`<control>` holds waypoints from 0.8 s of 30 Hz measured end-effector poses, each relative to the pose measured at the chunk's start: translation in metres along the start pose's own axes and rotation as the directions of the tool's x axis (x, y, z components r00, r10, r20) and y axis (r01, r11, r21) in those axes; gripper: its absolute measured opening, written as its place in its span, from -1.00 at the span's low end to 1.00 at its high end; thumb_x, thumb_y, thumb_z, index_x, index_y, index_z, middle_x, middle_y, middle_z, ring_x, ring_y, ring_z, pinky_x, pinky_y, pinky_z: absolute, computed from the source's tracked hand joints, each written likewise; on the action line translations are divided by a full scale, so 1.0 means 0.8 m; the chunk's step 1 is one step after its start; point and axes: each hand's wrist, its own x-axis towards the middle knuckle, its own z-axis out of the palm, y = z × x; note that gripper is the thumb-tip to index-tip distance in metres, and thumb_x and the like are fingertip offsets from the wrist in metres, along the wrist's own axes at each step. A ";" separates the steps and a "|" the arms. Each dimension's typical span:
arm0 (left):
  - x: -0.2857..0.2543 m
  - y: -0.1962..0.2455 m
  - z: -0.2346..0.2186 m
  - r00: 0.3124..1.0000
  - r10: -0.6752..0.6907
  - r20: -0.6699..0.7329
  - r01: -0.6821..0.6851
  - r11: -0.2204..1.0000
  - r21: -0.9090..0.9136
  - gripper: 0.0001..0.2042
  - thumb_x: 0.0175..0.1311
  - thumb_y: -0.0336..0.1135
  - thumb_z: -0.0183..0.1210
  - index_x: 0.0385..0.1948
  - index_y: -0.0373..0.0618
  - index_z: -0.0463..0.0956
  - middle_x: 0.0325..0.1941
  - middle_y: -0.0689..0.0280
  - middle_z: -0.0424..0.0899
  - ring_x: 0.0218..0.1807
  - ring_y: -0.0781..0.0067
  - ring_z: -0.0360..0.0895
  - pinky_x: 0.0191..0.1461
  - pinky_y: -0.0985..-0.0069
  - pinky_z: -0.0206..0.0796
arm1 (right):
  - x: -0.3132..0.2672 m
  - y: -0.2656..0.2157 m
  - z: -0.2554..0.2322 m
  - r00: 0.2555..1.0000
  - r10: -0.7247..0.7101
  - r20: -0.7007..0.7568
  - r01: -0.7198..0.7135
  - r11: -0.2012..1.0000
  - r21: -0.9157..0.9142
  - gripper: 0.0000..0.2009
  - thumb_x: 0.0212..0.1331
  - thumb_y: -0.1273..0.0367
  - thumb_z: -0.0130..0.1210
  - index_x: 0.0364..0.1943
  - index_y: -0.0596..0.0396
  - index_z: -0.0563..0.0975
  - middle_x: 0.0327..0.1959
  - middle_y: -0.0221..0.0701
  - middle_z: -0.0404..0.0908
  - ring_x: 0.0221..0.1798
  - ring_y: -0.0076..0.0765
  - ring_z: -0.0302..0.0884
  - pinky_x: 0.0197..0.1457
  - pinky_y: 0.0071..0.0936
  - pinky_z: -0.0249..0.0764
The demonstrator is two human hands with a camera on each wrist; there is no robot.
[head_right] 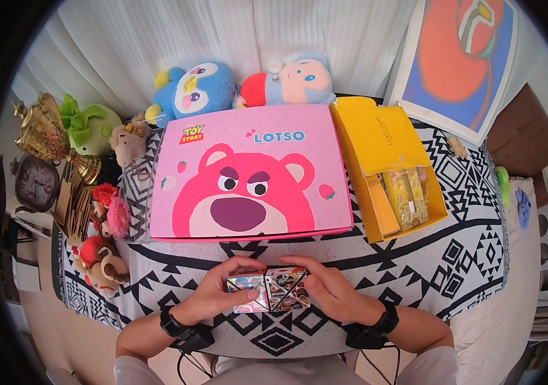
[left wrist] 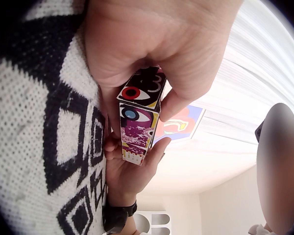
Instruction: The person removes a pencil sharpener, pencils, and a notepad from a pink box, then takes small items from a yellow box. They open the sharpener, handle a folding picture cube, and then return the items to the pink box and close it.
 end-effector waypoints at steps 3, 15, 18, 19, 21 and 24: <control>0.000 0.001 0.000 1.000 0.000 0.001 0.000 1.000 0.004 -0.52 0.21 -0.38 0.29 0.14 -0.27 0.34 0.10 0.28 0.46 0.15 0.52 0.42 0.25 0.53 0.27 | 0.001 0.004 0.003 0.996 -0.070 -0.057 0.069 0.997 -0.018 -0.41 0.47 0.02 -0.39 0.29 0.25 0.22 -0.07 -0.12 0.59 -0.05 -0.23 0.60 0.06 -0.41 0.43; 0.000 0.000 0.000 1.000 0.004 -0.001 -0.004 1.000 -0.004 -0.53 0.21 -0.38 0.29 0.13 -0.27 0.34 0.10 0.28 0.46 0.14 0.51 0.42 0.24 0.52 0.27 | 0.001 0.004 0.002 0.996 -0.070 -0.057 0.068 0.997 -0.037 -0.42 0.46 0.02 -0.37 0.29 0.23 0.22 -0.10 -0.15 0.60 -0.12 -0.27 0.61 -0.01 -0.42 0.45; 0.000 0.000 0.000 1.000 0.003 -0.001 -0.003 1.000 -0.001 -0.53 0.21 -0.38 0.29 0.13 -0.27 0.34 0.10 0.28 0.46 0.14 0.51 0.42 0.25 0.52 0.27 | 0.000 0.004 0.002 0.996 -0.064 -0.055 0.062 0.997 -0.041 -0.42 0.46 0.01 -0.36 0.29 0.22 0.23 -0.12 -0.16 0.61 -0.13 -0.29 0.61 -0.03 -0.43 0.46; 0.000 0.000 0.000 1.000 0.001 -0.002 -0.001 1.000 0.001 -0.53 0.20 -0.38 0.29 0.13 -0.27 0.34 0.10 0.28 0.46 0.15 0.51 0.42 0.25 0.52 0.27 | 0.000 0.004 0.003 0.997 -0.059 -0.055 0.057 0.998 -0.040 -0.41 0.46 0.00 -0.36 0.30 0.21 0.22 -0.13 -0.16 0.61 -0.14 -0.29 0.62 -0.04 -0.44 0.46; 0.000 0.000 0.000 1.000 0.002 -0.003 -0.002 1.000 0.004 -0.53 0.20 -0.38 0.29 0.13 -0.27 0.35 0.10 0.28 0.46 0.15 0.51 0.42 0.25 0.53 0.27 | 0.000 0.004 0.002 0.997 -0.054 -0.055 0.052 0.998 -0.039 -0.41 0.45 -0.01 -0.36 0.30 0.21 0.22 -0.14 -0.17 0.62 -0.15 -0.30 0.62 -0.05 -0.44 0.46; 0.000 0.000 0.000 1.000 0.000 -0.005 0.000 1.000 0.007 -0.53 0.20 -0.37 0.30 0.13 -0.26 0.35 0.10 0.28 0.46 0.14 0.52 0.43 0.24 0.53 0.27 | 0.000 0.005 0.002 0.997 -0.052 -0.054 0.049 0.997 -0.051 -0.40 0.45 -0.02 -0.35 0.30 0.21 0.22 -0.15 -0.18 0.62 -0.15 -0.30 0.62 -0.05 -0.44 0.46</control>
